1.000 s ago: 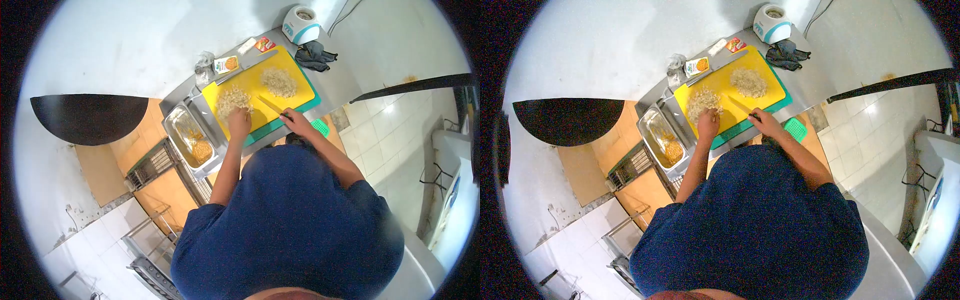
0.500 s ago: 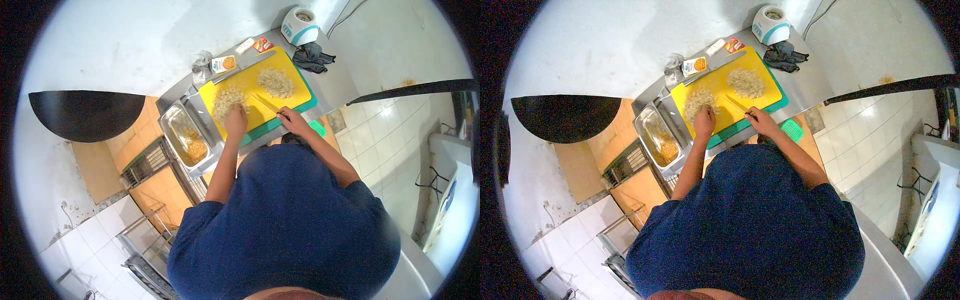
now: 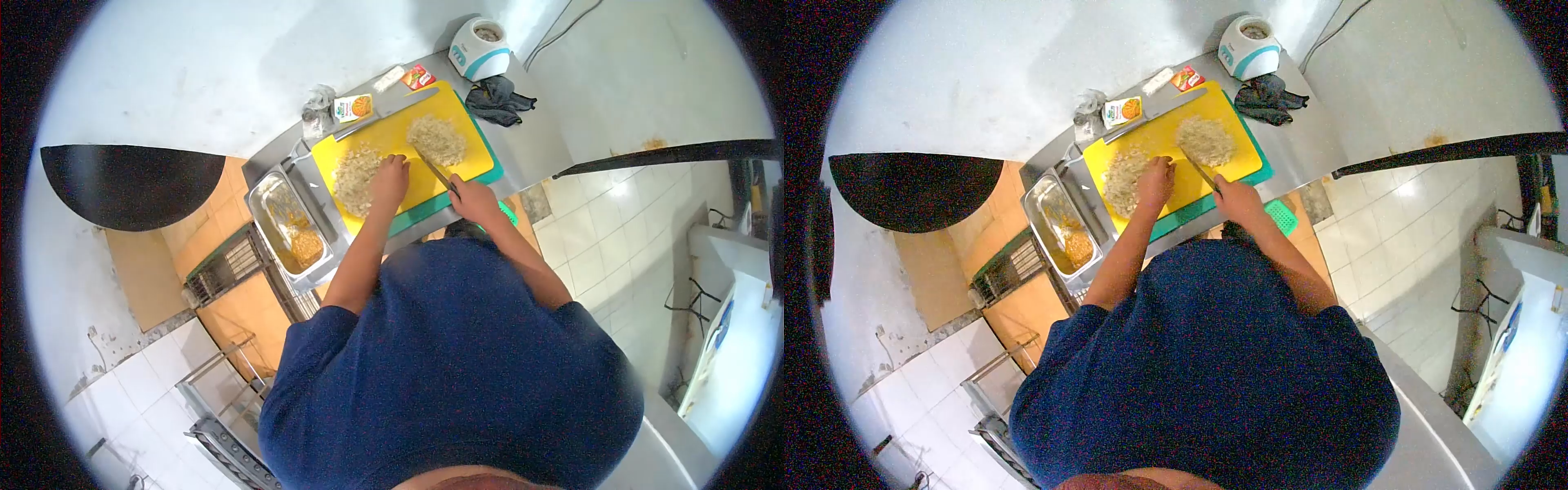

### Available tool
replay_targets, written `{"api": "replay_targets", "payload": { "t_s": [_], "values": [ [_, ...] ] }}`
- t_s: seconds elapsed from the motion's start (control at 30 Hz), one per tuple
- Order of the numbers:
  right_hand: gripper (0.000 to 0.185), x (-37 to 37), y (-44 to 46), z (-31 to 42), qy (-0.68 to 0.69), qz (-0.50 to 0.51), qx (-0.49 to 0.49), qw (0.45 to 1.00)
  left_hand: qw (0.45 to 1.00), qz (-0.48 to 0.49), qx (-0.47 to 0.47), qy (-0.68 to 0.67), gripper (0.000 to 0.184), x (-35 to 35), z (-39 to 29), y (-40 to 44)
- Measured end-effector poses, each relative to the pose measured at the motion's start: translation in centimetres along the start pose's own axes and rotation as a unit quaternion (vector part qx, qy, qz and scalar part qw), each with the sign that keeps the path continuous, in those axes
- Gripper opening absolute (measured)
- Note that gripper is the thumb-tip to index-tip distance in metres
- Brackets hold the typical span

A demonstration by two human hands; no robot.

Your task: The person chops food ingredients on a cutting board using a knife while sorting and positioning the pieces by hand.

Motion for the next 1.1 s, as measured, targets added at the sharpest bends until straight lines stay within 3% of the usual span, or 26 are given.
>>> {"api": "replay_targets", "payload": {
  "t_s": [0.07,0.27,0.67,0.97,1.1],
  "values": [
    [0.029,0.4,-0.1,0.5,-0.028,0.015,0.004,0.999,0.998,0.027,-0.014,0.053,0.021,0.1,-0.6,0.0],
    [0.045,1.9,-0.5,2.2,-0.043,0.008,0.045,0.998,0.969,0.185,0.025,0.161,0.050,-1.5,0.0,-2.2],
    [0.046,1.9,1.5,5.1,-0.094,0.027,0.065,0.993,0.955,0.268,0.108,0.061,0.077,-1.9,1.0,-2.7],
    [0.050,0.9,1.9,2.9,-0.047,0.014,0.044,0.998,0.951,0.278,0.078,0.106,0.071,0.4,-0.3,-3.6],
    [0.049,1.7,1.5,2.8,-0.044,0.016,0.039,0.998,0.975,0.204,0.067,0.064,0.057,2.2,-0.9,-3.5]
  ]
}}
Point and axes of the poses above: each hand's wrist, its own y-axis towards the middle knuckle, its own x-axis out of the back of the hand, z = x × y, the point moved 9 cm from there along y, towards the middle knuckle, and after that the axes turned 4 degrees about x, right-handed, at the moved point
